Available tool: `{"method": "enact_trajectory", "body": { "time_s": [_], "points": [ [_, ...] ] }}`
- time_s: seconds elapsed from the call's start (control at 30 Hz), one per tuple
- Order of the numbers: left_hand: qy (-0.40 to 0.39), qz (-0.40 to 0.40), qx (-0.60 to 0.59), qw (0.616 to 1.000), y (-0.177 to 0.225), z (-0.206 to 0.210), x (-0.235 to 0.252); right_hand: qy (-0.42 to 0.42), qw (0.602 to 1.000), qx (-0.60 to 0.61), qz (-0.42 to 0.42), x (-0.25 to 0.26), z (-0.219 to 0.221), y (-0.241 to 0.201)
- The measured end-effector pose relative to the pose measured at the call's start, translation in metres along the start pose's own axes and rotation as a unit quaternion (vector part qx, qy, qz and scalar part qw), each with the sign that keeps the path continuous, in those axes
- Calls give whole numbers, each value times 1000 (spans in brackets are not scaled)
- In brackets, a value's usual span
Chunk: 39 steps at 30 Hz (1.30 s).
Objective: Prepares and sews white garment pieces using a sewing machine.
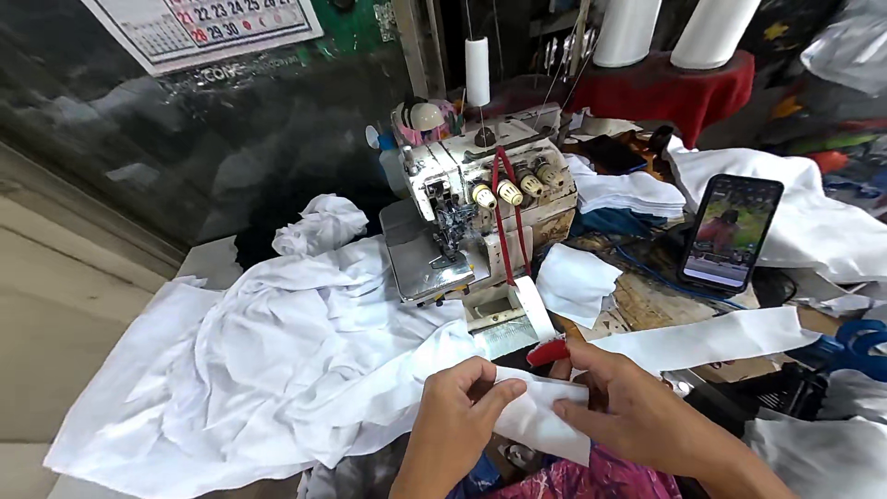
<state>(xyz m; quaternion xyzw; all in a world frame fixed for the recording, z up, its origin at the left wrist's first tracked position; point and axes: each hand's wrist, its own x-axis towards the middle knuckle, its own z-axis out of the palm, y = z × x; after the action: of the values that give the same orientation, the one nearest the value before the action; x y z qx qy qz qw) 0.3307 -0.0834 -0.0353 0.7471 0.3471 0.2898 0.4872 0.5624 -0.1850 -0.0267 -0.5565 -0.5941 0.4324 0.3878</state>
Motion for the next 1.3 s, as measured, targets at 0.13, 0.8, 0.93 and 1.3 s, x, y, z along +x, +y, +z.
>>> {"method": "enact_trajectory", "body": {
  "time_s": [0.13,0.8,0.93,1.3],
  "points": [
    [-7,14,53,998,0,1,1,-13,996,84,-5,-6,-4,-2],
    [58,105,-51,991,12,26,-2,48,997,57,-4,-22,-13,6],
    [74,87,59,992,2,17,-6,6,1000,14,-3,-4,-2,2],
    [126,150,390,899,17,-90,121,55,986,155,7,116,23,-16]
  ]
}}
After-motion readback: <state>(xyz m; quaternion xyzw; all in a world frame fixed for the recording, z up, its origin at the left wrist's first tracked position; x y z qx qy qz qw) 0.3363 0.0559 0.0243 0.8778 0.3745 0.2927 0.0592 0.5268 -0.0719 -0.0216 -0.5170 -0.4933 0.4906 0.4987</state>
